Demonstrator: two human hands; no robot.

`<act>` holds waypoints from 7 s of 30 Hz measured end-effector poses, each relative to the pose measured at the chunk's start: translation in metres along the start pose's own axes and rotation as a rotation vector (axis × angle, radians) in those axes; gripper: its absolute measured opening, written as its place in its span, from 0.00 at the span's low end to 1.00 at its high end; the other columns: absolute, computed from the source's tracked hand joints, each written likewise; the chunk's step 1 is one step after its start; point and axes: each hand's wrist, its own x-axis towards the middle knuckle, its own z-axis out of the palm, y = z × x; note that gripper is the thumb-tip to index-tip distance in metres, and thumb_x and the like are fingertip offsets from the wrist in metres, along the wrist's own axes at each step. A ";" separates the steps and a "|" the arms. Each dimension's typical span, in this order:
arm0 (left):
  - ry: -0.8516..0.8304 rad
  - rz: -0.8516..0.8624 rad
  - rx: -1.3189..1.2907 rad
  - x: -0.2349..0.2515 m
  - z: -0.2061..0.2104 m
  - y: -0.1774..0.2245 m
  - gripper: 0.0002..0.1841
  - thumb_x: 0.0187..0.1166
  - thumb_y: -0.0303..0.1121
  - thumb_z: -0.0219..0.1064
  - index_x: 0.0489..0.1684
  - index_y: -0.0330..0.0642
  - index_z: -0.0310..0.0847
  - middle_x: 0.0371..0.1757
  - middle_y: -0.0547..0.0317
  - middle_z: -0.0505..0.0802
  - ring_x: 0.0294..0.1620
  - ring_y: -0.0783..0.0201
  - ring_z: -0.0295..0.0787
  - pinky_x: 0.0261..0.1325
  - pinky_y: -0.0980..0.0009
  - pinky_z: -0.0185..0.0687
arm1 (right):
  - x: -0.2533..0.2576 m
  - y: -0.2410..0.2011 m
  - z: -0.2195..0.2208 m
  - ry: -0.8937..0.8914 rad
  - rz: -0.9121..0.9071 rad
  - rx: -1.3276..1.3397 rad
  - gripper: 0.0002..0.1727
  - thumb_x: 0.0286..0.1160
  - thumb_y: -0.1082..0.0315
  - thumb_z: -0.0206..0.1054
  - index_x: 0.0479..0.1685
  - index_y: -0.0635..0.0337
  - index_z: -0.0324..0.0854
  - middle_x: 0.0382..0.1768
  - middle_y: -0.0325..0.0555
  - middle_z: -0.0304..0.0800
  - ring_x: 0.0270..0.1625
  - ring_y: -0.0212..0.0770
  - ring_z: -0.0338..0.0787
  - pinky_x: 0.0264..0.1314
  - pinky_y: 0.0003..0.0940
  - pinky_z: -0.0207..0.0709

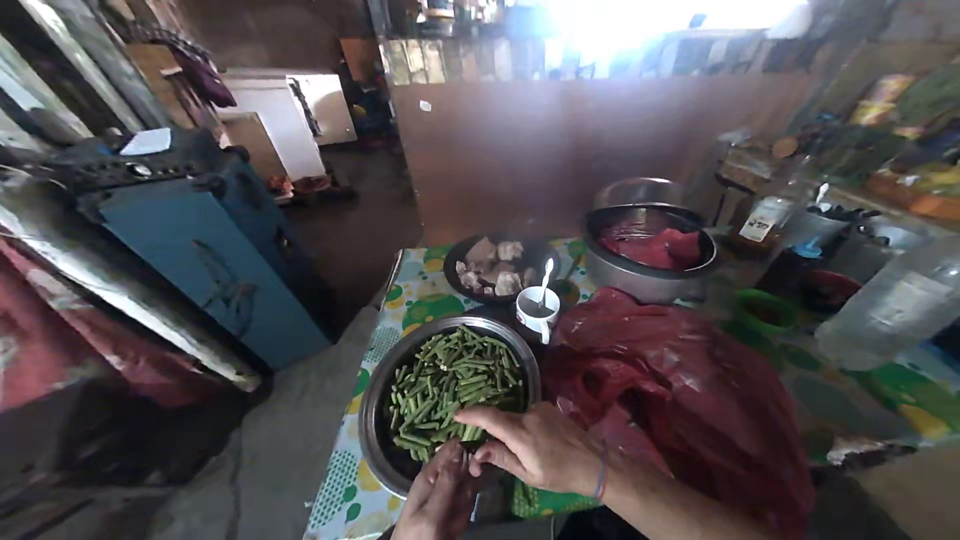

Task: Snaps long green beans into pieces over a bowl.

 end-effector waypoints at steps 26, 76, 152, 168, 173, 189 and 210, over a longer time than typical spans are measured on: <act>0.090 0.175 0.373 0.009 0.000 -0.005 0.13 0.90 0.29 0.46 0.51 0.37 0.78 0.25 0.78 0.78 0.21 0.87 0.69 0.28 0.85 0.69 | 0.029 0.001 -0.004 -0.029 0.351 0.515 0.14 0.86 0.69 0.62 0.55 0.75 0.79 0.41 0.56 0.89 0.36 0.37 0.88 0.44 0.31 0.83; 0.136 0.211 0.341 0.016 0.005 -0.003 0.15 0.89 0.30 0.43 0.53 0.38 0.77 0.31 0.76 0.80 0.28 0.86 0.73 0.36 0.85 0.74 | 0.028 0.001 0.003 -0.133 0.458 0.574 0.22 0.94 0.58 0.49 0.67 0.70 0.72 0.36 0.51 0.82 0.28 0.37 0.78 0.33 0.33 0.75; 0.209 0.102 0.270 0.023 0.011 0.007 0.31 0.95 0.43 0.29 0.62 0.34 0.80 0.36 0.67 0.86 0.33 0.80 0.78 0.39 0.79 0.77 | 0.033 0.011 -0.002 -0.099 0.368 0.266 0.16 0.84 0.63 0.64 0.54 0.69 0.85 0.47 0.57 0.91 0.50 0.46 0.91 0.59 0.44 0.83; 0.319 0.098 0.720 0.025 0.007 0.000 0.18 0.93 0.32 0.48 0.56 0.29 0.83 0.38 0.49 0.90 0.39 0.64 0.86 0.50 0.64 0.82 | 0.016 0.005 0.024 -0.080 0.387 0.067 0.21 0.93 0.57 0.54 0.71 0.60 0.79 0.36 0.56 0.92 0.37 0.57 0.93 0.44 0.59 0.84; 0.352 0.245 1.003 0.024 0.011 -0.012 0.14 0.89 0.27 0.53 0.52 0.24 0.84 0.42 0.39 0.92 0.45 0.50 0.92 0.54 0.53 0.86 | 0.023 0.005 0.032 -0.162 0.511 0.103 0.23 0.94 0.54 0.50 0.63 0.65 0.80 0.35 0.58 0.91 0.41 0.59 0.93 0.46 0.58 0.84; 0.433 0.664 1.103 0.030 0.038 -0.044 0.18 0.80 0.37 0.66 0.54 0.27 0.85 0.49 0.39 0.92 0.53 0.50 0.90 0.60 0.56 0.84 | -0.138 0.080 -0.101 -0.065 1.102 -0.415 0.32 0.77 0.48 0.73 0.68 0.66 0.79 0.56 0.74 0.86 0.52 0.78 0.87 0.49 0.80 0.75; -0.052 -0.097 0.556 0.046 0.201 -0.096 0.13 0.85 0.31 0.64 0.58 0.31 0.80 0.37 0.52 0.91 0.30 0.66 0.89 0.36 0.66 0.88 | -0.213 0.042 -0.148 0.378 0.816 -0.086 0.12 0.85 0.58 0.65 0.54 0.56 0.83 0.37 0.45 0.87 0.32 0.34 0.84 0.36 0.32 0.80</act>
